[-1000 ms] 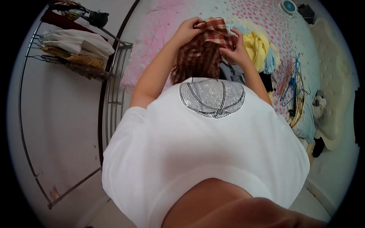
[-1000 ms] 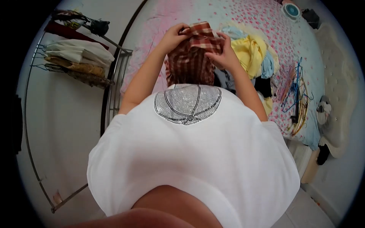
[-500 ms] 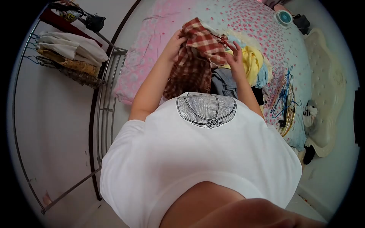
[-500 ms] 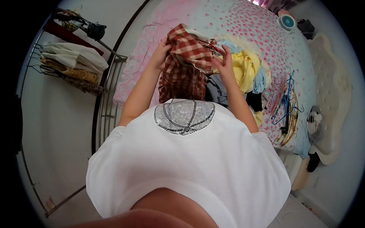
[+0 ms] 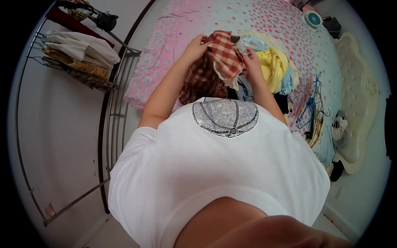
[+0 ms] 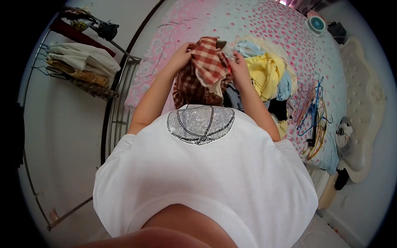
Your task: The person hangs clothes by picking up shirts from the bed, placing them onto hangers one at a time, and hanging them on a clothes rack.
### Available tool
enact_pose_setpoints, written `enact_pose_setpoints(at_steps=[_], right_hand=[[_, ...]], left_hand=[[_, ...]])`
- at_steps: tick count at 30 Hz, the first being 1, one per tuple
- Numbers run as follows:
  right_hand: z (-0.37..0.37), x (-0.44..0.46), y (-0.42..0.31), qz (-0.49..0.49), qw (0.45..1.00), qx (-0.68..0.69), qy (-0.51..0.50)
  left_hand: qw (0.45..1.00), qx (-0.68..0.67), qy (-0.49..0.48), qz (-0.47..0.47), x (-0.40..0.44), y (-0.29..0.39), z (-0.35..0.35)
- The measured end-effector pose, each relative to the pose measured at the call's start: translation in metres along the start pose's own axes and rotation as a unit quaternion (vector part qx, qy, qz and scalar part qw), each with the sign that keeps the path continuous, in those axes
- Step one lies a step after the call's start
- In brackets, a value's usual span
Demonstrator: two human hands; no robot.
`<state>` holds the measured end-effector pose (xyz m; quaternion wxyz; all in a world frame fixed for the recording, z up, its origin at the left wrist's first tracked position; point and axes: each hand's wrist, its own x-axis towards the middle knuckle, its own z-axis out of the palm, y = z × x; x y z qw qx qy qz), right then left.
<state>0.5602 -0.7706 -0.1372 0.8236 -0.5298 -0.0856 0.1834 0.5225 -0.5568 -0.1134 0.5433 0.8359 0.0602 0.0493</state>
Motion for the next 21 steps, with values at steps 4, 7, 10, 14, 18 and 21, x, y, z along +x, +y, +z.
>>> enact_pose_setpoints(at_steps=[4,7,10,14,18,21], right_hand=[[-0.007,-0.005,-0.015,-0.034,0.996,-0.009,0.08],[-0.001,-0.012,-0.022,-0.045,0.996,0.011,0.073],[0.017,-0.026,-0.036,-0.044,0.998,0.04,0.019],[0.022,-0.029,-0.032,-0.028,0.997,0.051,-0.053],[0.014,-0.025,-0.021,-0.039,0.999,-0.012,-0.026],[0.001,-0.024,-0.031,-0.033,0.999,-0.021,0.013]], left_hand=[[0.991,-0.124,-0.031,0.03,-0.01,0.009,0.014],[0.985,-0.116,-0.082,0.102,-0.025,0.028,0.022],[0.974,-0.087,-0.134,0.16,-0.03,0.039,0.029],[0.975,-0.026,-0.086,0.203,-0.033,0.04,0.04],[0.982,-0.074,-0.04,0.171,-0.021,0.025,0.044],[0.993,-0.056,-0.038,0.097,-0.024,0.02,0.027]])
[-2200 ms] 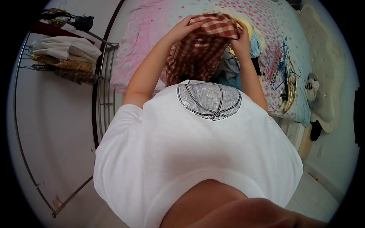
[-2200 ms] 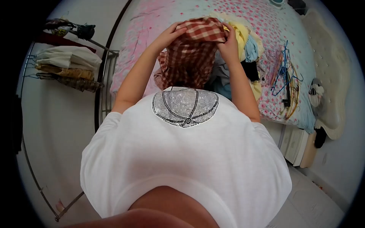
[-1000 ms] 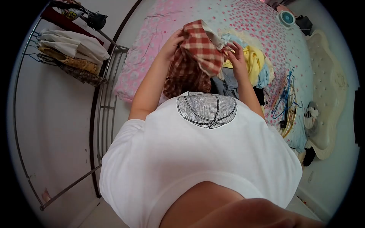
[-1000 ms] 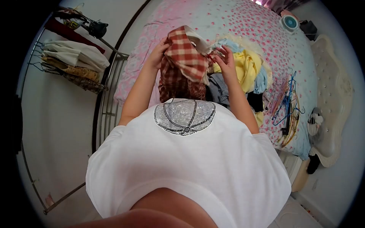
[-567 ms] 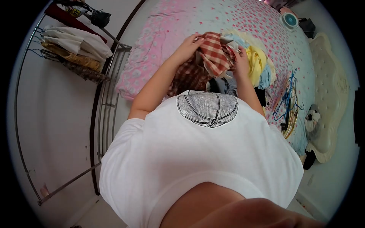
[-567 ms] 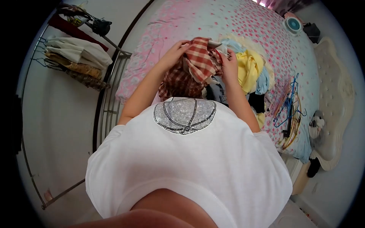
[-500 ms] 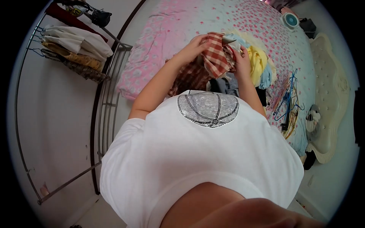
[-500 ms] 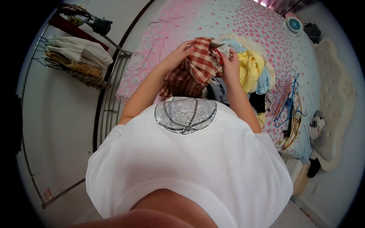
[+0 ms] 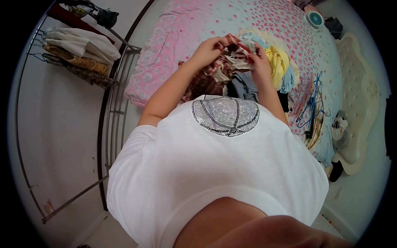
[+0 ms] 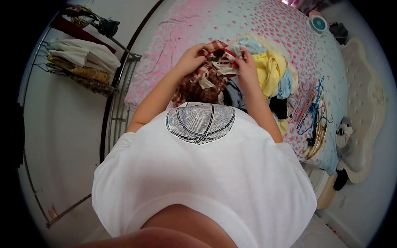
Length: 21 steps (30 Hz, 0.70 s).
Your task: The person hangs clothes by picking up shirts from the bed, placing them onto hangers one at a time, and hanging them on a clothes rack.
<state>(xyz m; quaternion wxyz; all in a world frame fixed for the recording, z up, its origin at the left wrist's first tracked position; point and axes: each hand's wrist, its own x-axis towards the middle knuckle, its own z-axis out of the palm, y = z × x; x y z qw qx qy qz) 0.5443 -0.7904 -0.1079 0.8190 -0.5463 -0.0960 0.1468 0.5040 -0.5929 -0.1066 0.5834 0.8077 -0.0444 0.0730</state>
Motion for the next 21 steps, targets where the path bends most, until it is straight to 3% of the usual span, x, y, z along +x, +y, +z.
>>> enact_pose_setpoints(at_steps=[3,9,12,15,19,21], right_hand=[[-0.018,0.002,-0.009,-0.009,1.0,-0.022,0.008],[-0.048,-0.001,-0.019,-0.026,0.99,-0.137,0.026],[-0.052,-0.001,-0.016,-0.032,0.991,-0.124,0.045],[-0.054,-0.002,-0.024,-0.042,0.989,-0.126,0.062],[-0.072,0.006,-0.02,-0.095,0.979,-0.164,0.067],[-0.075,0.004,-0.017,-0.086,0.975,-0.186,0.082]], left_hand=[[0.994,0.048,0.1,0.024,-0.007,-0.002,-0.02],[0.98,0.149,0.128,-0.02,-0.015,-0.018,-0.04],[0.934,0.328,0.144,-0.013,-0.018,-0.025,-0.043],[0.909,0.392,0.132,-0.049,-0.023,-0.042,-0.054],[0.903,0.377,0.098,-0.179,-0.028,-0.051,-0.063],[0.918,0.266,0.092,-0.279,-0.024,-0.057,-0.067]])
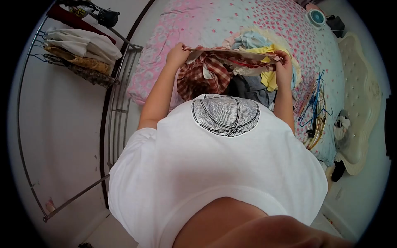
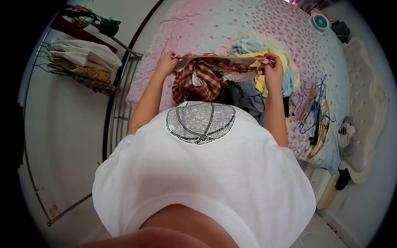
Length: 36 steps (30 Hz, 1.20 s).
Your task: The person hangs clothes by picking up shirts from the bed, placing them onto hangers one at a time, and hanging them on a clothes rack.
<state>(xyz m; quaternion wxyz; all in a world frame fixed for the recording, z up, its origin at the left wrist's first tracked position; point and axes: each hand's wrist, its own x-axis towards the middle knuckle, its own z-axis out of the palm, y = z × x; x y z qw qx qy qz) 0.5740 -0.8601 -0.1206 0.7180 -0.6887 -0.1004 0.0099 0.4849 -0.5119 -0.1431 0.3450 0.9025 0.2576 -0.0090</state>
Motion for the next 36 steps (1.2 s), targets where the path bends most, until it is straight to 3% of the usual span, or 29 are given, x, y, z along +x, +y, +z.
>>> enact_pose_setpoints(at_steps=[2,4,5,7,8,11,14,17,20,24,26,30,32,36], right_hand=[[-0.001,0.001,0.01,0.024,1.0,0.0,0.009],[0.0,0.006,0.025,0.059,0.998,0.023,0.017],[-0.002,0.007,0.03,0.09,0.995,0.036,0.033],[0.012,-0.002,0.009,0.15,0.985,0.063,0.063],[0.006,0.001,0.014,0.154,0.984,0.08,0.032],[-0.009,0.012,0.032,0.149,0.978,0.142,-0.021],[-0.01,0.011,0.032,0.118,0.971,0.207,0.006],[-0.016,0.006,0.022,0.113,0.961,0.25,0.003],[-0.022,-0.005,0.004,0.129,0.943,0.303,-0.057],[-0.035,-0.021,0.001,0.144,0.941,0.294,-0.083],[-0.037,-0.024,0.005,0.146,0.941,0.298,-0.069],[-0.038,-0.032,0.005,0.159,0.931,0.327,-0.003],[-0.045,-0.034,0.009,0.161,0.914,0.372,0.013],[-0.06,-0.045,0.019,0.135,0.856,0.499,-0.016]], left_hand=[[0.983,-0.154,-0.083,-0.046,0.002,-0.004,-0.001],[0.915,-0.358,-0.181,-0.037,-0.007,-0.003,-0.005],[0.896,-0.391,-0.201,-0.055,-0.01,0.0,-0.009],[0.91,-0.363,-0.203,-0.011,-0.004,-0.006,-0.011],[0.915,-0.348,-0.203,0.01,-0.003,-0.009,-0.012],[0.918,-0.353,-0.179,0.026,-0.009,-0.009,-0.015],[0.971,-0.183,0.069,0.135,0.012,-0.052,0.014],[0.969,-0.211,0.098,0.079,0.003,-0.059,0.011],[0.888,-0.454,-0.009,-0.072,-0.005,-0.061,0.005],[0.713,-0.689,-0.118,-0.059,-0.014,-0.074,0.015],[0.658,-0.743,-0.106,-0.061,-0.042,-0.042,0.01],[0.624,-0.766,-0.145,-0.054,-0.079,0.0,-0.002],[0.633,-0.746,-0.206,-0.022,-0.076,-0.014,-0.002],[0.668,-0.707,-0.23,-0.029,-0.071,-0.023,-0.003]])
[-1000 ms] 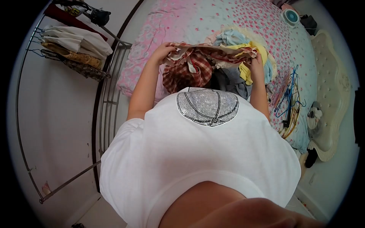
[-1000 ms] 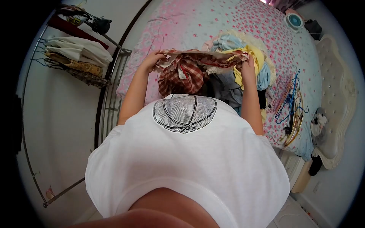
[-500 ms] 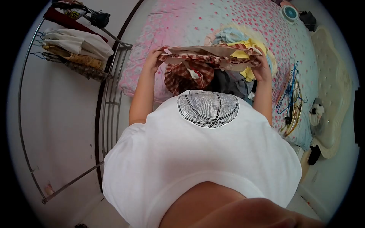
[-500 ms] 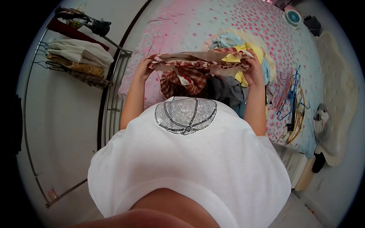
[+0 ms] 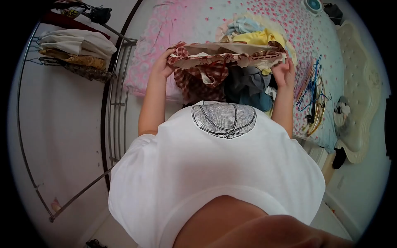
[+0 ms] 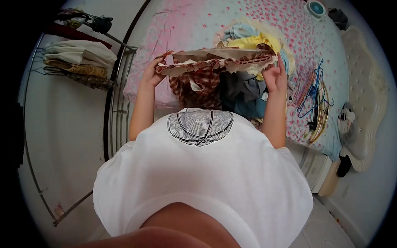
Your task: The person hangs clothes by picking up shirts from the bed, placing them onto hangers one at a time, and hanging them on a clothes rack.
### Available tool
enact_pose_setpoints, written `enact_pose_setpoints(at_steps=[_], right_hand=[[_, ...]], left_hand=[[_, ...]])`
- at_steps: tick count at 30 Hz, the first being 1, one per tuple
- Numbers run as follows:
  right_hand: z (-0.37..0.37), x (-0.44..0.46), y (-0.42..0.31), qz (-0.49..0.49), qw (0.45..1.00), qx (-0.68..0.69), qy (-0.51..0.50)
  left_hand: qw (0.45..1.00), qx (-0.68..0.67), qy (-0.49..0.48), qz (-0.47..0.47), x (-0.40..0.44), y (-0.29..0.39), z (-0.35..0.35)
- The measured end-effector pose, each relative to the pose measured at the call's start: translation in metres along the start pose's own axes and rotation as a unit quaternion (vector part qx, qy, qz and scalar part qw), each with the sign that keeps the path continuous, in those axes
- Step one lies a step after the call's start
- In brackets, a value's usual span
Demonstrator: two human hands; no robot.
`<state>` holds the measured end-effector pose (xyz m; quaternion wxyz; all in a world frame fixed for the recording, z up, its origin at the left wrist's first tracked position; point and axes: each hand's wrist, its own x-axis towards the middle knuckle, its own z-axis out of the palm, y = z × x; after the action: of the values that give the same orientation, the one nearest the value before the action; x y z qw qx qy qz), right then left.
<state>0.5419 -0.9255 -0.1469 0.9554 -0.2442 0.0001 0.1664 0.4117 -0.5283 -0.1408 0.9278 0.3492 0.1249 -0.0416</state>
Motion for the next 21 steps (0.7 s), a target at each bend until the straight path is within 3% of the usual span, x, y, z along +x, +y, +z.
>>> enact_pose_setpoints(at_steps=[3,6,9,17,19,21], right_hand=[[0.0,-0.011,0.003,0.006,0.999,0.033,0.004],[0.003,-0.021,0.007,-0.023,0.999,-0.02,0.042],[-0.003,-0.031,0.007,-0.034,0.997,-0.065,0.002],[0.036,-0.067,0.008,-0.113,0.965,-0.214,0.096],[-0.026,-0.05,0.0,-0.098,0.982,-0.155,-0.037],[0.003,-0.055,0.008,-0.104,0.955,-0.243,0.137]], left_hand=[[0.999,-0.034,-0.031,-0.024,0.002,0.003,-0.001],[0.999,-0.032,0.027,0.025,0.0,0.004,0.011],[0.998,-0.025,0.018,0.06,0.004,0.007,0.009],[0.998,-0.004,-0.032,0.059,0.04,0.014,-0.004],[0.998,0.03,-0.026,0.042,0.042,0.016,0.003],[0.993,0.104,-0.003,0.061,0.042,0.018,0.018]])
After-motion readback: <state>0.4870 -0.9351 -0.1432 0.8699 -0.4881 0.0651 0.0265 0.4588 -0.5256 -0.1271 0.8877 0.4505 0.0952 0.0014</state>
